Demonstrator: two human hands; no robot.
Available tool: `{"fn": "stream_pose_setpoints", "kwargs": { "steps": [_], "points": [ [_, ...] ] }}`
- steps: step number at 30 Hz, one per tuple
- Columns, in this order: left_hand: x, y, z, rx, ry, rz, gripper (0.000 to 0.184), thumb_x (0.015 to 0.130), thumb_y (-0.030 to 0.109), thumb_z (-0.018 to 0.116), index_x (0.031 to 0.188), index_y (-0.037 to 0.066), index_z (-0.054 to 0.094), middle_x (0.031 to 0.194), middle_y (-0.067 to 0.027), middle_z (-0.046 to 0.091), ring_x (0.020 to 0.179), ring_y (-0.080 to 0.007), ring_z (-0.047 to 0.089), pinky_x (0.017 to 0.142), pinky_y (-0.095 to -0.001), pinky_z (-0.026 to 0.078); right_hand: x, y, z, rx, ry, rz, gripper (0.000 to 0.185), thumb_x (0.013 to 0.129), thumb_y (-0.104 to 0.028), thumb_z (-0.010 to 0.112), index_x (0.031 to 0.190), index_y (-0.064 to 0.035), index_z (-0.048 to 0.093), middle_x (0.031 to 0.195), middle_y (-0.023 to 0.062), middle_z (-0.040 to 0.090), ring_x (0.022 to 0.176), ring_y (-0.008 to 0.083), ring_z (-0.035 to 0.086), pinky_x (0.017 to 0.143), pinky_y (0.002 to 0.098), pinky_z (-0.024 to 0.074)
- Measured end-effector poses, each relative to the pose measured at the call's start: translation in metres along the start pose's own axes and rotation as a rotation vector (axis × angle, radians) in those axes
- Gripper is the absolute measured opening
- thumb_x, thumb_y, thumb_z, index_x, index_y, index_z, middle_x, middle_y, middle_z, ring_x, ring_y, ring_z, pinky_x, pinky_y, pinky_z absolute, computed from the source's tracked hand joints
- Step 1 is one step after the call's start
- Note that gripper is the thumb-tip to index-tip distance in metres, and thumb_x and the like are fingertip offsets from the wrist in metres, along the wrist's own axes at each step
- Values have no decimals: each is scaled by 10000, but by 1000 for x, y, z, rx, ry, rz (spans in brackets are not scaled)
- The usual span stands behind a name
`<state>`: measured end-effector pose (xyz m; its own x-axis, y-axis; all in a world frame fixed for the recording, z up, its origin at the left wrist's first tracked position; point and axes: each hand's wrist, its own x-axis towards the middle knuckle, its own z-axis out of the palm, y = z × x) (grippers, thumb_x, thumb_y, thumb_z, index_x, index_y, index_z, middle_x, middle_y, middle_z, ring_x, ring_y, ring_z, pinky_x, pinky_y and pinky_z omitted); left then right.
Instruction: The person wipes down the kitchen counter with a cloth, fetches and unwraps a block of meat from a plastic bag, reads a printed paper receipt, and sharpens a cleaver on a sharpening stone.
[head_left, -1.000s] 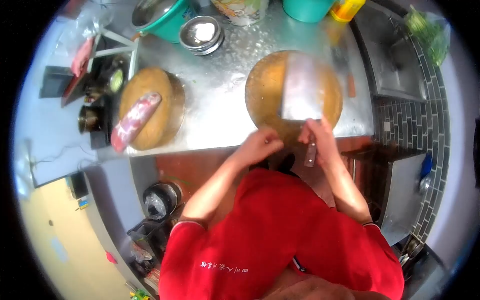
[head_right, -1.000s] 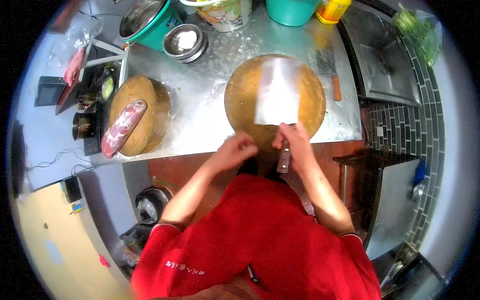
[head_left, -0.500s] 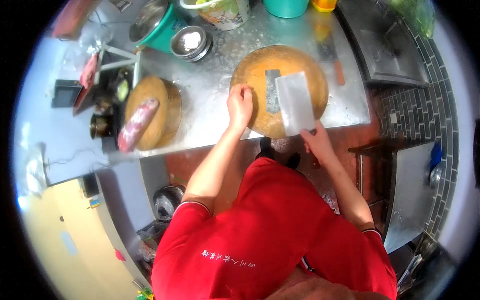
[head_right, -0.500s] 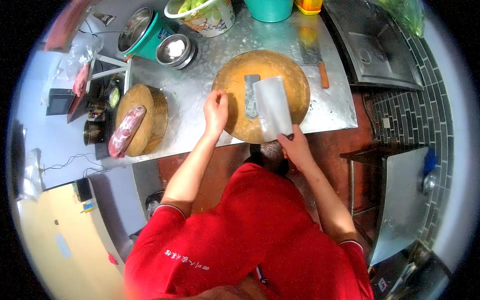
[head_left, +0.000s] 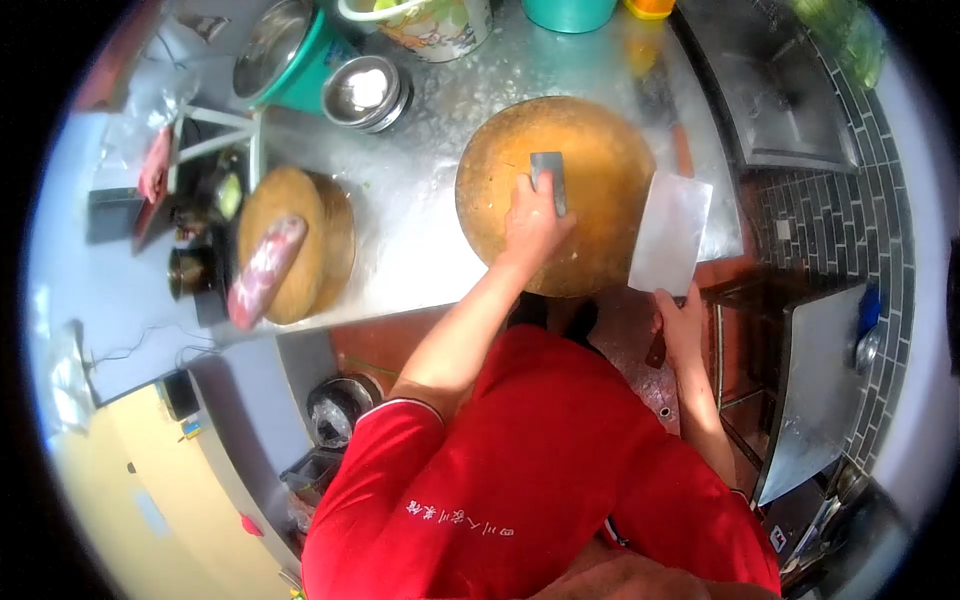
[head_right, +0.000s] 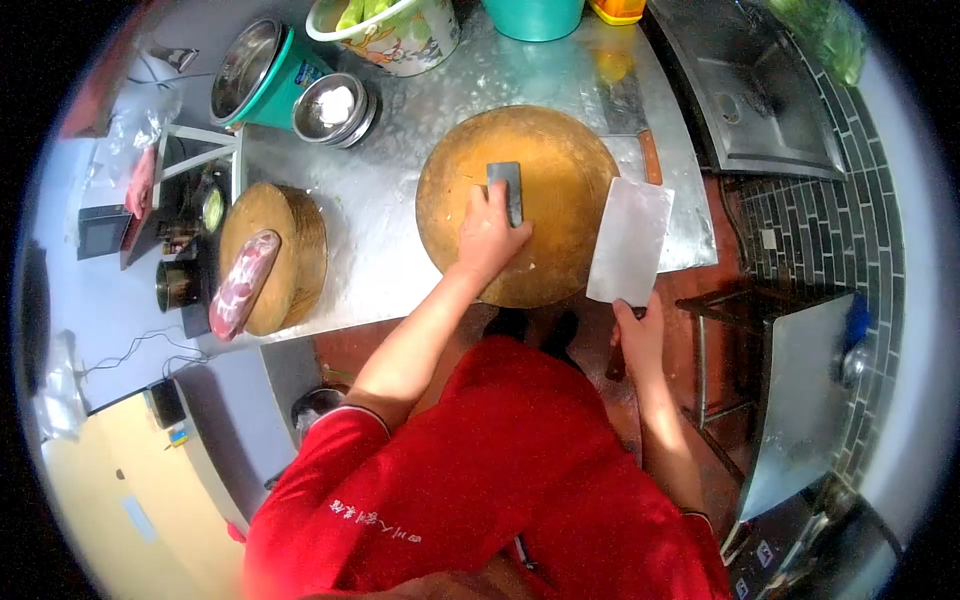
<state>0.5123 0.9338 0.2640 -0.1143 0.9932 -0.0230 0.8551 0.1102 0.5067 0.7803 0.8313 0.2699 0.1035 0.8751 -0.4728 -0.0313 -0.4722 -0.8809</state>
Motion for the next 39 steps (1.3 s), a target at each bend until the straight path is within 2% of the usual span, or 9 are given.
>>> {"fn": "stream_pose_setpoints", "kwargs": {
  "steps": [2,5,8,11,14,24,27,31,39],
  "points": [
    [4,-11,4,-85,56,-58,753,811,215,791,1435,33,411,1138,-205,548,973,-373,632,829,-500,555,-5,1,-4,35,5,-18,252,988,-63,630,1219,-37,532,846,37,591,534,110,512,469,290,448],
    [19,-45,-23,-1027,-186,-543,652,843,119,717,1421,14,435,1047,-148,618,890,-313,655,811,-433,576,-12,6,-1,108,7,-10,244,993,-57,625,1218,-39,533,851,33,588,535,108,506,470,289,446],
    [10,-72,-50,-1874,-350,-706,498,946,252,548,1369,-11,540,1191,-193,678,930,-288,681,811,-351,583,-18,1,9,126,-4,-24,239,995,-59,627,1214,-39,535,847,31,584,528,105,496,472,290,445],
    [-1,-80,-54,-2216,-509,-495,548,954,313,480,1380,-25,546,1263,-231,665,994,-311,690,846,-380,588,-18,1,16,136,-14,-26,230,996,-64,631,1205,-41,537,833,29,582,526,103,498,472,286,445],
    [-11,-86,-41,-2096,-427,-468,654,923,307,508,1464,-58,458,1359,-269,587,1082,-340,637,879,-406,570,-15,0,16,83,-54,-23,220,996,-67,633,1192,-41,538,820,25,580,529,101,505,472,278,446],
    [-24,-64,-46,-2022,-379,-353,497,891,176,555,1364,23,553,1297,-209,645,1091,-338,687,916,-448,588,-12,-1,11,56,-50,-14,215,996,-67,635,1186,-47,538,822,18,581,540,100,515,481,272,449],
    [-25,-48,-49,-1703,-137,-427,522,854,105,624,1365,28,553,1300,-186,620,1111,-315,666,914,-417,573,-18,-9,13,55,-31,0,213,995,-65,634,1185,-45,538,817,18,577,543,101,515,486,273,448],
    [-16,-24,-25,-348,172,-108,599,812,105,729,1376,24,541,1230,-211,564,1099,-370,618,953,-452,506,-16,-4,9,20,-43,0,210,992,-70,641,1175,-40,542,785,20,564,542,107,519,487,277,449],
    [-7,-27,-30,-348,275,-29,259,942,132,688,1152,-12,642,1132,-197,611,1055,-356,631,924,-450,520,6,-5,32,-38,-167,45,246,991,-115,647,1206,-35,558,742,23,556,523,111,501,465,275,437]
  ]
}}
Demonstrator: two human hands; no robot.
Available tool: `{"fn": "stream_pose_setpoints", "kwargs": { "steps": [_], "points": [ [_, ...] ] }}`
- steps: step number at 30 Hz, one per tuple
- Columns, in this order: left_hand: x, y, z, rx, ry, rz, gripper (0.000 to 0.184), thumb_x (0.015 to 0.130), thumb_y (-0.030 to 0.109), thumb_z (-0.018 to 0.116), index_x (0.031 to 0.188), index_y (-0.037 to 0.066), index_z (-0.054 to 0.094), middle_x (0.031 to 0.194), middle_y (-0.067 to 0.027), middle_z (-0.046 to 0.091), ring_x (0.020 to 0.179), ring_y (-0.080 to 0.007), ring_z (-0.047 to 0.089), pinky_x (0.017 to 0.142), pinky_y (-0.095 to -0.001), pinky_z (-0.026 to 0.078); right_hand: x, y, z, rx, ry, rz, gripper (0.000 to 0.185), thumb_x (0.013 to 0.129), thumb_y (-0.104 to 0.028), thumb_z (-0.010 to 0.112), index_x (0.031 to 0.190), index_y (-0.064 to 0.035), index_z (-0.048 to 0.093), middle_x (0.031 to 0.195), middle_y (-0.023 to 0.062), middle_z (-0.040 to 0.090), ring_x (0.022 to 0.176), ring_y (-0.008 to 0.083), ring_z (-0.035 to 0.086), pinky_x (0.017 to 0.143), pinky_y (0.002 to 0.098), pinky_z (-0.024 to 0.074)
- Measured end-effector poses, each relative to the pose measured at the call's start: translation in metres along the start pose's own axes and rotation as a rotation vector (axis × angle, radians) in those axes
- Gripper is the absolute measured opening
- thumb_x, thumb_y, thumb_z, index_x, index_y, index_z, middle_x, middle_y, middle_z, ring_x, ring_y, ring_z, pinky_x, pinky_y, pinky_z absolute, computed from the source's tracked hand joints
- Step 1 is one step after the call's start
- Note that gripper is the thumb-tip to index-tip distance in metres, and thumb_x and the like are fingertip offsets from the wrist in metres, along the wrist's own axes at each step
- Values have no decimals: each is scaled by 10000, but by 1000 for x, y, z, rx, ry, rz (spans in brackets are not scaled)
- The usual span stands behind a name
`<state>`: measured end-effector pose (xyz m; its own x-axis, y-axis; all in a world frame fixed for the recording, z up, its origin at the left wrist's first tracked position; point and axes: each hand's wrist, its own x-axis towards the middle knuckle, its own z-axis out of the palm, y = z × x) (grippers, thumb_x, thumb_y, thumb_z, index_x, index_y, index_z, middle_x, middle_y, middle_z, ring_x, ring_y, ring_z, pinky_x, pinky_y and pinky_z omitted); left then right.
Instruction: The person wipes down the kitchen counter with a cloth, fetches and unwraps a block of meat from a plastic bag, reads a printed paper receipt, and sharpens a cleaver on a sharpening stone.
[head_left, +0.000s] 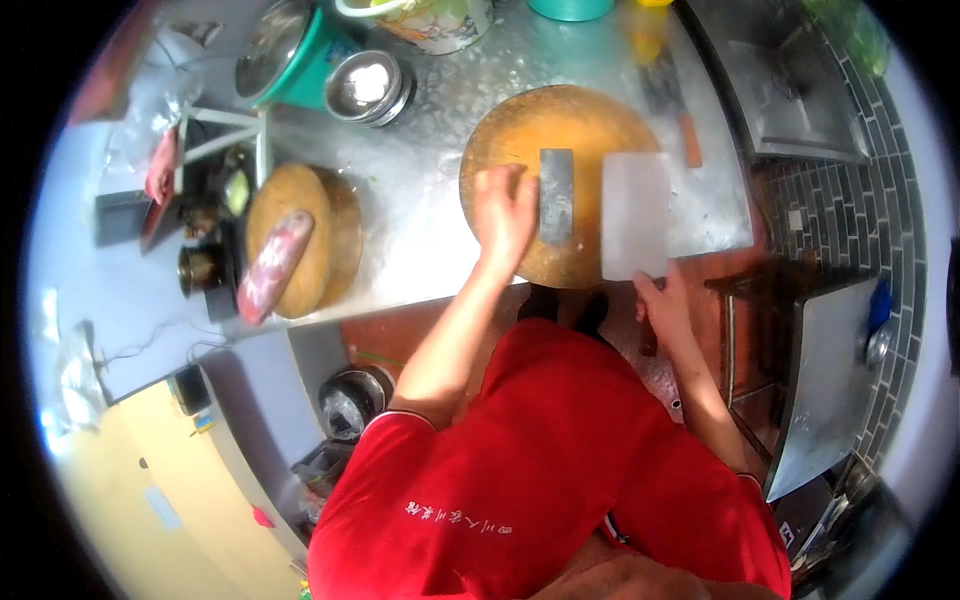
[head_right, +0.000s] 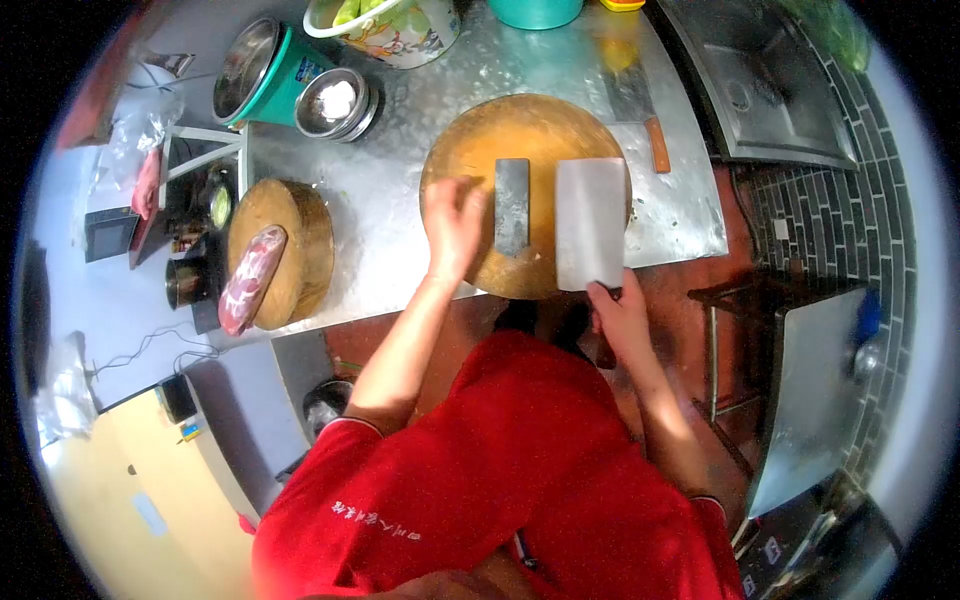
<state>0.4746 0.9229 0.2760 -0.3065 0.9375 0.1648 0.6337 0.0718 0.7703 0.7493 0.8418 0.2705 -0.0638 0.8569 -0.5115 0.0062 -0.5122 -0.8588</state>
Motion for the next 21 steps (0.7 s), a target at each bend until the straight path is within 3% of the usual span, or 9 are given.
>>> {"fn": "stream_pose_setpoints", "kwargs": {
  "steps": [2,5,7,10,14,17,20,21],
  "points": [
    [11,9,-6,-27,131,102,120,944,78,668,1033,-3,664,1041,-164,649,976,-333,647,885,-444,535,9,-6,17,6,-80,54,257,993,-129,646,1213,-31,556,735,24,554,526,111,500,465,280,436],
    [7,33,20,60,-232,561,143,911,104,702,1027,25,678,999,-150,646,992,-336,638,895,-456,518,19,-4,35,-24,-170,105,266,985,-161,669,1184,-26,555,695,26,554,520,124,515,459,305,437],
    [4,50,49,-7,-409,884,123,892,171,721,916,56,684,936,-108,636,954,-314,617,883,-457,490,23,-7,43,-133,-181,137,312,972,-160,663,1234,-26,557,698,29,548,533,124,516,466,302,434],
    [3,33,87,-41,-725,1044,202,906,250,713,784,97,661,845,-65,613,905,-272,593,869,-428,459,22,0,39,-118,-159,205,352,959,-151,676,1257,-16,545,706,39,568,546,131,532,477,301,437],
    [-25,19,102,-3,-723,1162,283,897,292,715,685,135,613,729,-33,559,845,-240,564,847,-373,438,-1,25,29,-91,-151,162,404,964,-142,693,1307,-6,529,690,62,586,503,145,532,465,322,439],
    [-38,26,94,-44,-730,1090,284,890,311,719,686,144,614,746,-25,576,855,-229,563,846,-373,437,-10,25,27,-168,-150,155,419,958,-127,699,1319,-7,523,690,69,589,510,150,540,460,321,436],
    [28,27,95,240,-918,1118,200,896,312,695,770,157,693,787,-28,615,880,-239,565,850,-399,423,54,-25,44,-284,-156,208,469,938,-88,700,1362,-16,514,918,106,655,731,176,623,645,348,518],
    [52,1,113,138,-684,1214,173,896,311,667,827,160,719,822,-27,631,890,-267,567,838,-419,415,64,-36,47,-329,-168,241,487,931,-76,700,1377,-19,511,995,119,677,805,184,651,707,357,545]
  ]
}}
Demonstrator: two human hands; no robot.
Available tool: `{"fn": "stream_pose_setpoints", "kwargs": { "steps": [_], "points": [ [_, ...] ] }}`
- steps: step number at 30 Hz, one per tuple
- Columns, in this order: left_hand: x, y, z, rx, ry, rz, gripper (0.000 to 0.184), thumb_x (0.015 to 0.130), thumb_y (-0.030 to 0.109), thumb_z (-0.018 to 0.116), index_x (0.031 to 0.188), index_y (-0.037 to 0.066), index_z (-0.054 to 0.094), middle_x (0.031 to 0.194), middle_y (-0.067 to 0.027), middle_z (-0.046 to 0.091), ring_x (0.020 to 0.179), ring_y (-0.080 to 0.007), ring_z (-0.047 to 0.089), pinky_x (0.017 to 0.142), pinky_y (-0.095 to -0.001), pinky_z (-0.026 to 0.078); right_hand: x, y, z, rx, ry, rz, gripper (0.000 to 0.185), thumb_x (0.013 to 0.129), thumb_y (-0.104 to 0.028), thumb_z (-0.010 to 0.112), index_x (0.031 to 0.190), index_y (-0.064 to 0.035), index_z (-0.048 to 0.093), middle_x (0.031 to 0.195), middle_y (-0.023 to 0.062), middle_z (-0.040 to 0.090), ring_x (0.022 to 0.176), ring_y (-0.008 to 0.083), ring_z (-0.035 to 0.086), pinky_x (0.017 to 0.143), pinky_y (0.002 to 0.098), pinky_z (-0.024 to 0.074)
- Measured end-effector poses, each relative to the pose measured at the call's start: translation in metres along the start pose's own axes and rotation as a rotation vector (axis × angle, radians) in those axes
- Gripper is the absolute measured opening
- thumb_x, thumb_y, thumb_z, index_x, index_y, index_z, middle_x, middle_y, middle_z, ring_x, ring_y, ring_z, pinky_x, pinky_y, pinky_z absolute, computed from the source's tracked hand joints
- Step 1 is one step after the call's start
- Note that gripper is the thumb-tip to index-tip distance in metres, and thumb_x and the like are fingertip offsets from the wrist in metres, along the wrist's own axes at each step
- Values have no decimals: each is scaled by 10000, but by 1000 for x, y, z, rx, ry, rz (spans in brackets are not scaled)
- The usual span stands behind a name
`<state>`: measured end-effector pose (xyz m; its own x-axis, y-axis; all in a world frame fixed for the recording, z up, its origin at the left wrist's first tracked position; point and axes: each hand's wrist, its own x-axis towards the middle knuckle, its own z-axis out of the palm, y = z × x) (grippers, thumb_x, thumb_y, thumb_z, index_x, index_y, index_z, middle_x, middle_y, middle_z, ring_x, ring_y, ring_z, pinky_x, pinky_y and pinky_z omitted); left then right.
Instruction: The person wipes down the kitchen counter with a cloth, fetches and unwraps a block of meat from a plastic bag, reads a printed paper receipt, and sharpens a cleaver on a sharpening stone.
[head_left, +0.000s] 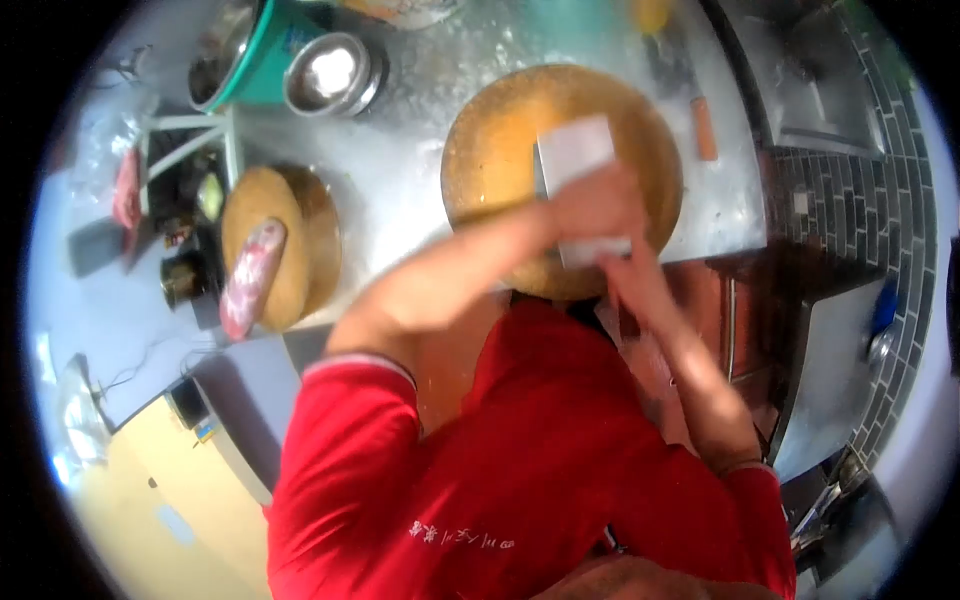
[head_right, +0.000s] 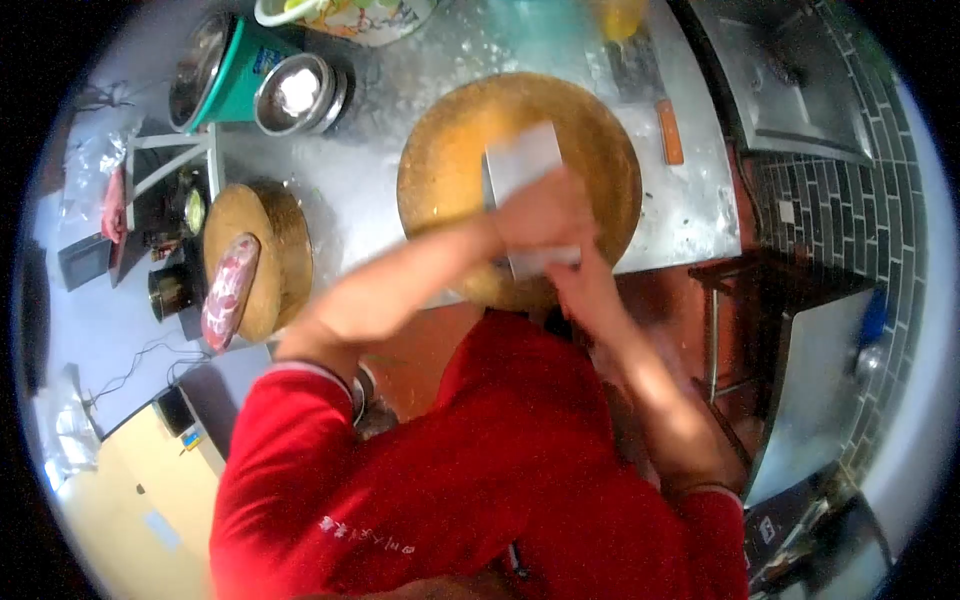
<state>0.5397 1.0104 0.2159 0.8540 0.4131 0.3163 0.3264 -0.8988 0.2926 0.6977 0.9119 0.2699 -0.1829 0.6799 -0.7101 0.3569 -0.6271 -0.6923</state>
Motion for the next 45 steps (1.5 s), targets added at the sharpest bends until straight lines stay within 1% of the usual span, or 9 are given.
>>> {"fn": "stream_pose_setpoints", "kwargs": {
  "steps": [8,14,20,22,26,30,37,40,45],
  "points": [
    [-1,83,14,-115,-139,-102,121,773,267,659,670,208,678,769,2,661,837,-266,596,778,-431,429,-20,93,11,-382,277,-687,530,982,-176,656,1437,14,459,1076,235,731,1004,356,704,863,479,546],
    [8,-9,-2,-139,-5,-62,141,809,293,649,714,211,713,742,11,639,828,-246,596,790,-419,437,31,-20,6,45,28,-144,455,994,-205,644,1350,7,455,590,29,549,523,159,550,470,352,446],
    [-2,81,17,-43,-118,-113,163,782,308,663,663,198,653,706,-3,628,799,-254,597,745,-413,429,1,103,18,-309,244,-599,496,983,-115,662,1414,6,450,966,182,716,817,282,699,677,394,552],
    [10,-28,14,-279,307,128,228,768,335,674,625,177,593,699,-20,620,784,-283,593,731,-416,421,24,-2,4,-146,155,-218,496,989,-150,663,1409,11,453,914,177,718,769,251,688,663,402,543],
    [17,-21,-9,-110,-117,-71,189,780,306,664,650,170,662,745,-46,664,791,-318,615,738,-456,455,23,-11,3,-27,25,-53,482,995,-150,664,1404,-5,455,846,140,706,614,194,611,578,396,518],
    [7,24,4,-128,-100,-182,190,799,291,657,652,174,686,753,-81,673,816,-304,624,774,-461,475,-27,80,5,-366,141,-479,472,999,-127,637,1414,-4,447,821,99,691,691,195,646,668,408,540],
    [15,-36,-13,-196,-28,-123,177,780,284,664,671,160,726,745,-97,682,822,-277,645,760,-468,484,29,-34,2,-95,-24,-12,464,990,-74,606,1420,3,449,804,66,689,829,256,717,826,382,583],
    [10,57,10,-122,-127,-277,196,770,289,667,638,149,705,736,-101,688,808,-289,655,724,-474,475,-35,77,0,-469,246,-646,503,976,-104,632,1432,12,455,1085,153,683,1030,262,693,921,390,569],
    [6,3,10,-142,118,-183,140,745,308,672,702,176,694,802,-42,699,849,-259,640,779,-433,463,17,8,-3,-186,106,-296,552,976,-163,660,1447,24,442,1240,199,654,1103,247,663,902,382,546]
  ]
}}
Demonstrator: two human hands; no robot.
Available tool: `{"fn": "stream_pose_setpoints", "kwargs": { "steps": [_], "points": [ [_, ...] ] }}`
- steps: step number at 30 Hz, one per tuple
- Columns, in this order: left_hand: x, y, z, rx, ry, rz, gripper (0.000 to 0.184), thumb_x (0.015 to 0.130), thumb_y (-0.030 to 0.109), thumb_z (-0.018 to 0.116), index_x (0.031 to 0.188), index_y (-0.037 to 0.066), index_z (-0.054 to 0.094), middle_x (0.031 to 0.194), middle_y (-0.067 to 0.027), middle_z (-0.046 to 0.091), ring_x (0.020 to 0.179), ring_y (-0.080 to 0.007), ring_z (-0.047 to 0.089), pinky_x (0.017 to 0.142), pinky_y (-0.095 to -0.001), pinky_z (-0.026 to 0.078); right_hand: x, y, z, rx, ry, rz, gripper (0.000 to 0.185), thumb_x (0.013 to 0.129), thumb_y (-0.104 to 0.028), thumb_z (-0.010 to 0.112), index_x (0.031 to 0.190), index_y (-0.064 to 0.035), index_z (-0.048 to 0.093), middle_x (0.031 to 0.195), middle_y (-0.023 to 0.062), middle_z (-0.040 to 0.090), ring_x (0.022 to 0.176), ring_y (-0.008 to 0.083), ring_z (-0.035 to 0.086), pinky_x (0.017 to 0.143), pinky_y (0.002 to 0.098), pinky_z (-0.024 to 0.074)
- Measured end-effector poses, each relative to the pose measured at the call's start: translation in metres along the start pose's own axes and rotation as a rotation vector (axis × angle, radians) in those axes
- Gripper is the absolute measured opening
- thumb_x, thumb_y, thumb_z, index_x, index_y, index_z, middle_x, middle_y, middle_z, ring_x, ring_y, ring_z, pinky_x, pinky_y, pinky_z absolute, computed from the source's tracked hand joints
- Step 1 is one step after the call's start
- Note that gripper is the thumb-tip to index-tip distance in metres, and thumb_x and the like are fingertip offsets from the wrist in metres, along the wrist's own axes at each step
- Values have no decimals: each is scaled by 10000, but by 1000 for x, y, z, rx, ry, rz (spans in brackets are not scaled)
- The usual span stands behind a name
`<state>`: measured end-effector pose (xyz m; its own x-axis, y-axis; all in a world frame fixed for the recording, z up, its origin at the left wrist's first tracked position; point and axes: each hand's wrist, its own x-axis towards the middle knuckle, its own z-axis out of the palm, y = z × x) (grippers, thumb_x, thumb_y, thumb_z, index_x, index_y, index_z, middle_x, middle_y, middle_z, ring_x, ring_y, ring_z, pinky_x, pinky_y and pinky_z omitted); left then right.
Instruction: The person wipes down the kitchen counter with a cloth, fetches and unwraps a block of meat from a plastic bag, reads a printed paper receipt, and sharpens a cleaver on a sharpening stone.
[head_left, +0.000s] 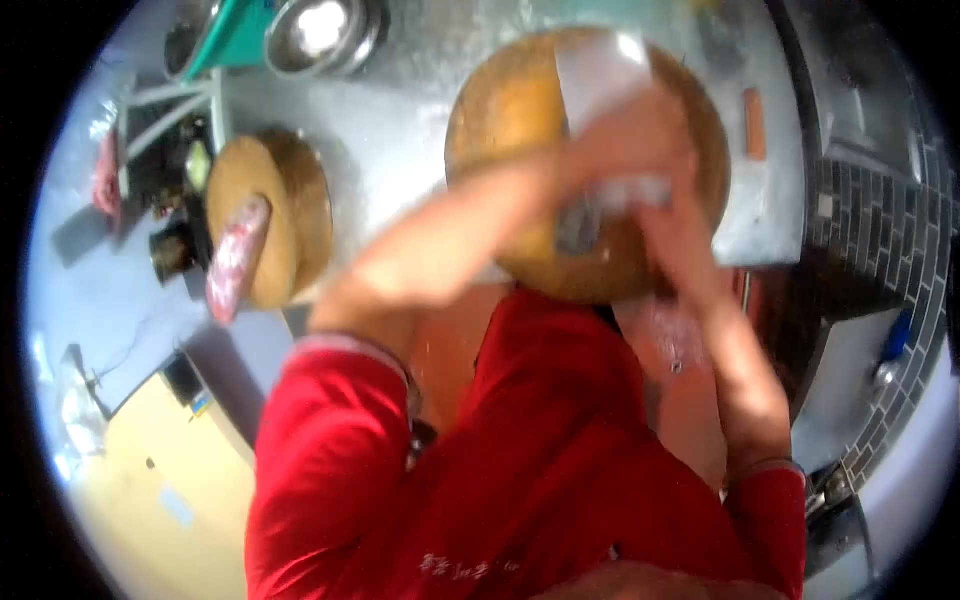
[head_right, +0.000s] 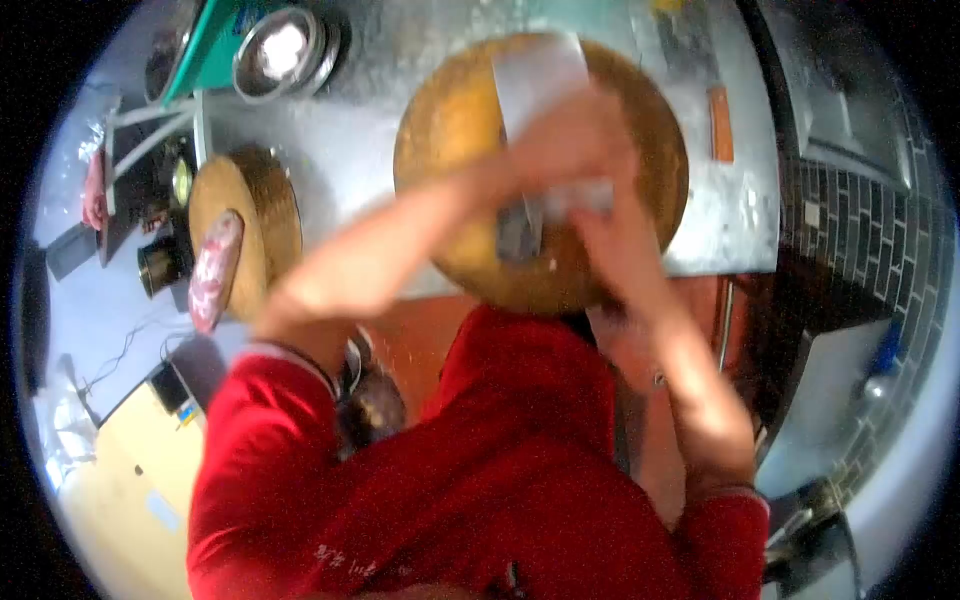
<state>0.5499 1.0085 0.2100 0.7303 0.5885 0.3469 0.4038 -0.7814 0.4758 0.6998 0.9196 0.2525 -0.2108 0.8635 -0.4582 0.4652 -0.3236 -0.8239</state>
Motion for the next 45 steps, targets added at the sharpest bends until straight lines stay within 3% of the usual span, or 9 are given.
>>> {"fn": "stream_pose_setpoints", "kwargs": {
  "steps": [5,6,8,13,18,24,28,31,45],
  "points": [
    [-12,71,6,166,-362,-100,68,718,267,697,740,203,689,790,29,674,859,-199,620,788,-400,446,-57,36,13,-96,116,-227,480,984,-197,650,1380,25,496,1126,160,714,1130,287,672,901,388,548],
    [-8,57,3,153,-266,-73,72,727,270,695,735,199,686,783,24,670,844,-212,617,773,-403,445,-37,24,56,-520,365,364,489,974,-191,666,1390,10,505,1166,201,711,1210,308,633,977,424,523],
    [0,14,-7,131,-88,8,86,745,275,691,727,191,682,769,15,660,813,-237,612,745,-407,444,-20,24,56,-548,403,328,518,963,-205,685,1404,-1,503,1149,243,721,1249,336,619,1029,465,504],
    [29,-72,-22,-37,-160,37,127,690,257,723,644,139,710,769,-102,707,782,-305,673,666,-455,501,36,-42,-4,33,-66,200,568,976,-228,693,1430,22,459,1252,254,673,1216,305,638,965,426,516],
    [-7,71,11,-345,-537,-473,189,891,214,612,768,97,697,878,-171,693,965,-332,650,956,-488,498,-76,40,4,-146,-22,-92,553,976,-209,688,1436,0,462,1286,241,651,1252,303,616,1059,451,470],
    [19,-36,-38,-117,-176,5,157,824,218,688,708,112,693,779,-121,684,898,-287,666,923,-481,510,15,-3,7,-28,-35,52,679,967,-163,685,1526,5,339,1313,232,624,1297,336,583,1107,441,442],
    [-10,69,12,-64,43,-379,154,685,237,684,617,101,707,685,-111,683,710,-297,676,618,-473,496,-63,47,9,-224,-108,-40,744,919,-32,719,1546,-10,320,1469,226,495,1383,307,480,1118,420,424],
    [14,-16,-13,18,67,67,198,765,252,666,645,94,683,673,-134,634,723,-286,647,652,-505,506,26,9,-3,26,29,-176,640,948,-72,688,1495,10,366,1307,215,640,1185,342,656,979,431,536],
    [4,-29,10,8,-226,-8,71,787,208,672,749,148,680,790,-49,663,827,-263,621,697,-440,465,42,-44,-9,-2,-134,183,583,962,-217,684,1415,53,435,1218,259,666,1116,330,685,908,423,559]
  ]
}}
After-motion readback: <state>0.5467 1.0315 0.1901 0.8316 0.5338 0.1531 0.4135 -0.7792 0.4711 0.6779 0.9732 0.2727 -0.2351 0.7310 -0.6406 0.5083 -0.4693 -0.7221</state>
